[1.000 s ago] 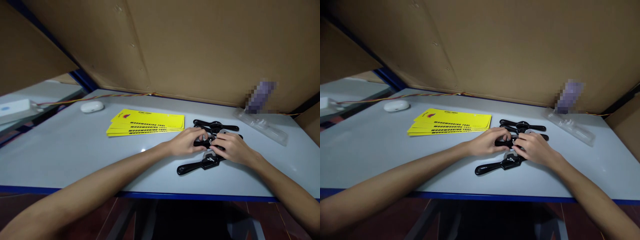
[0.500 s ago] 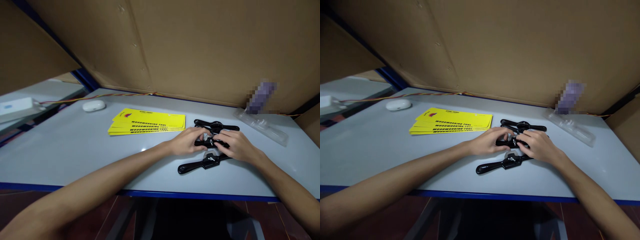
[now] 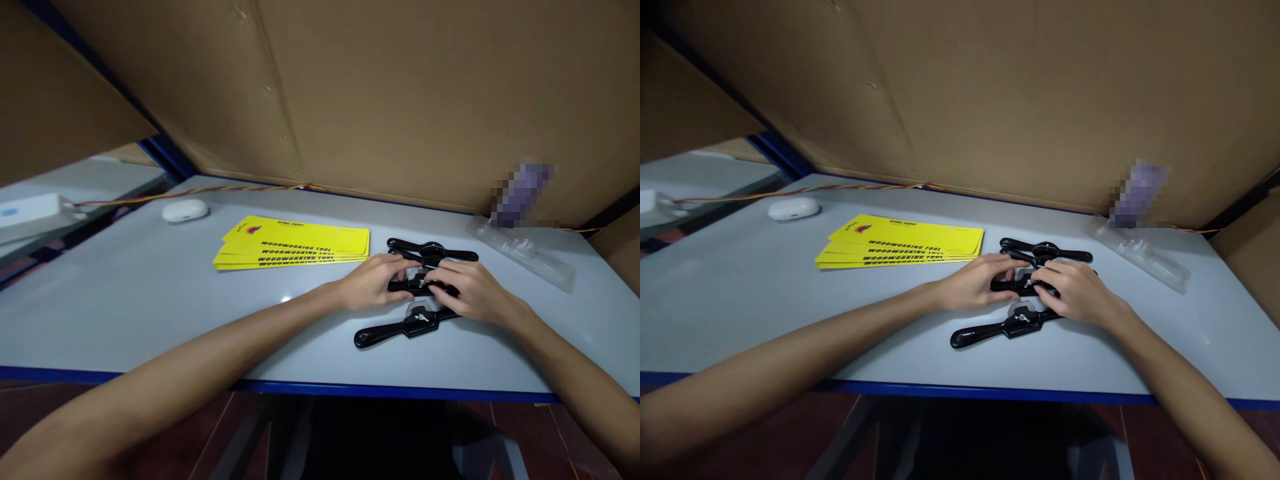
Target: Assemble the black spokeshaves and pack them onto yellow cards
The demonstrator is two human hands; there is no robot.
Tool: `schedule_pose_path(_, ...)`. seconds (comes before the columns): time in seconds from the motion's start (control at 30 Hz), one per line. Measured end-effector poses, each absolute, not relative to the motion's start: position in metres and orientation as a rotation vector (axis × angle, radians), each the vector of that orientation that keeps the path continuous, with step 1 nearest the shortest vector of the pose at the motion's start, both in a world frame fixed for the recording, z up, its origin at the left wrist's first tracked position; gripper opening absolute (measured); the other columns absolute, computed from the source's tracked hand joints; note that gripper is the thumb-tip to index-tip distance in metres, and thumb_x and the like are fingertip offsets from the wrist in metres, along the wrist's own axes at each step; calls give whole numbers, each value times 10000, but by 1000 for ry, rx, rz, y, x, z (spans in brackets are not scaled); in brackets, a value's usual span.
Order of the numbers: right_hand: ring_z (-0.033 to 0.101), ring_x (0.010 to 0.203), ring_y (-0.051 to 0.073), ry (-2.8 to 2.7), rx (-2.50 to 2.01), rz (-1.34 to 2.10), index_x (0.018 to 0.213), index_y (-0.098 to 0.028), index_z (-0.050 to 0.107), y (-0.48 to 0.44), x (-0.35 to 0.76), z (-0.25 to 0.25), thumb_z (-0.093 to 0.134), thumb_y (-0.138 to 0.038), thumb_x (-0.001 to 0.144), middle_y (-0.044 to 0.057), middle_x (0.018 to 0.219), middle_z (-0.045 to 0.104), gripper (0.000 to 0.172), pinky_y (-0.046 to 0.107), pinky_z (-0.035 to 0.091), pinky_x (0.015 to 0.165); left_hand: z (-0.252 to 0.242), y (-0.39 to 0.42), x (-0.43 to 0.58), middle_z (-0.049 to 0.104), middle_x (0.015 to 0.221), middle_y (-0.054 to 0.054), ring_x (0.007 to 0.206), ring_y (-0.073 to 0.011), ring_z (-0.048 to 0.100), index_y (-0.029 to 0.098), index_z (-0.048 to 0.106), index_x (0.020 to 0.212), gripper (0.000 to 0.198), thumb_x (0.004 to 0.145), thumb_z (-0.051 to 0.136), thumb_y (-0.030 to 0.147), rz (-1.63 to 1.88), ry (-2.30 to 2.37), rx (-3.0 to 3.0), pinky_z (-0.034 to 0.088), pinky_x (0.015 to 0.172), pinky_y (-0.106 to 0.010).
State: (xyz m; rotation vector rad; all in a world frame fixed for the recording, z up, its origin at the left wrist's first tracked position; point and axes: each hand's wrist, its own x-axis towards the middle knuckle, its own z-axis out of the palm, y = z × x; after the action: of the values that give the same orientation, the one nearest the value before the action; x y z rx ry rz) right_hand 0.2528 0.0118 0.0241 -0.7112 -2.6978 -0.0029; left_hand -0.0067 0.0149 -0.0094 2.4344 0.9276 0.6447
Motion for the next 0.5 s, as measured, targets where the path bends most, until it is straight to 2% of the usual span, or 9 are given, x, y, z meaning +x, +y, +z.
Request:
schedule_pose_path(0.1, 625, 719, 185, -2736, -704, 50, 1004, -172, 741, 10, 252, 24, 537, -215, 999, 68, 866, 713, 209, 322, 438, 680, -9, 15, -6, 695, 967, -73, 924, -246, 643, 166, 615, 1384, 540, 914, 683, 422, 635, 929, 2434, 507, 847, -401)
schedule_pose_path(0.33, 648, 750, 177, -2788, -633, 56, 1259, -185, 712, 7, 249, 27, 487, -134, 975, 73, 966, 747, 366, 311, 436, 687, -8, 15, -6, 687, 958, -71, 929, -247, 647, 155, 603, 1400, 547, 910, 683, 385, 645, 911, 2423, 506, 855, -400)
schedule_pose_path(0.5, 631, 729, 180, -2761, -718, -14, 1259, -171, 690, 10, 253, 26, 480, -150, 976, 59, 897, 730, 353, 318, 434, 702, -8, 15, -6, 686, 943, -63, 909, -244, 644, 169, 595, 1400, 548, 910, 689, 396, 642, 919, 2428, 499, 845, -395)
